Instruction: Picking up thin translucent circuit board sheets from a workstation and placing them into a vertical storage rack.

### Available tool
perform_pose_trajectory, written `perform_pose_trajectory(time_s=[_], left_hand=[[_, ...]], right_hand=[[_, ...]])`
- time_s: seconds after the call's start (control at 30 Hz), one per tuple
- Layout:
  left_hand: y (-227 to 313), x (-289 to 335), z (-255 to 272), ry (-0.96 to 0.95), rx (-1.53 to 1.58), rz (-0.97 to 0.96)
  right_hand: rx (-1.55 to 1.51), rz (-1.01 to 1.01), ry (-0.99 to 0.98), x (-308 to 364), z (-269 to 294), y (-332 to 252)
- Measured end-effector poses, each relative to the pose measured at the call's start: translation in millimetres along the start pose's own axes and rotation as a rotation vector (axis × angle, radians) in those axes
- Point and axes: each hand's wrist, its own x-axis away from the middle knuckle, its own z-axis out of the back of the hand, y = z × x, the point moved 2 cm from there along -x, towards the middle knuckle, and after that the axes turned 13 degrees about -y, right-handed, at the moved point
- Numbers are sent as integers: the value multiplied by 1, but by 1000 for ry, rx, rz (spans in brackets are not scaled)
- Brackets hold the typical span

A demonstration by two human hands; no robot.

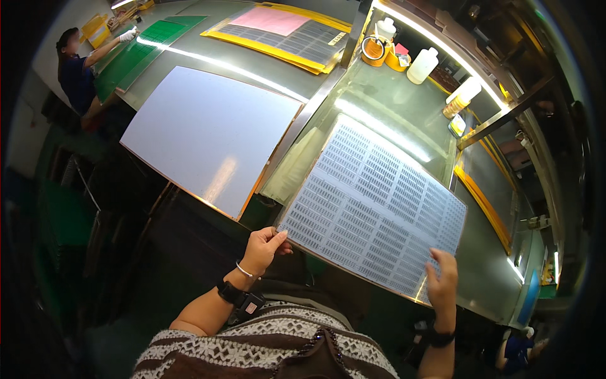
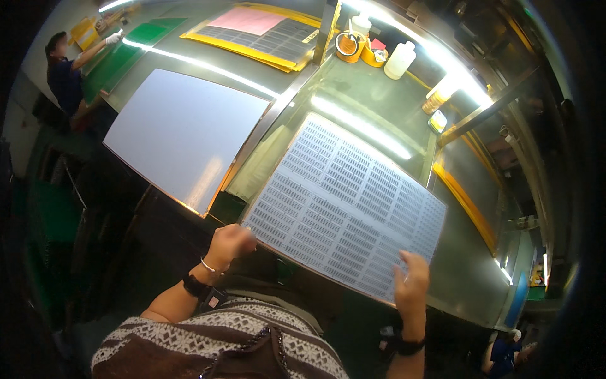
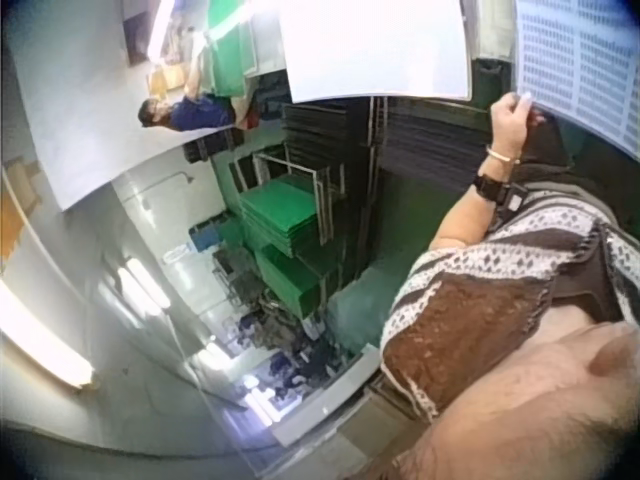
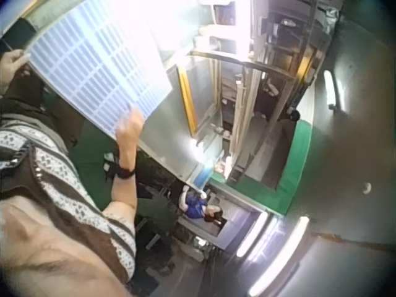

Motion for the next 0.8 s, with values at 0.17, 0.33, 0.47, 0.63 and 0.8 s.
perform_pose_trajectory(time_s=[0.17,0.33,0.47,0.63,0.8], left_hand=[[9,-7,9,-126,146,185],[6,-18,11,-182,-178,121],[12,-15,9,-211,-75,183],[9,-17,19,-251,13,255],[15,-21,19,-282,56,308]], right_hand=[[250,537,-299,-114,-53,-82],[516,625,-161,-229,-107,-78],[465,450,-26,-298,-104,-71],[403,571,20,-316,-108,-81],[416,550,-35,-321,-108,-81]])
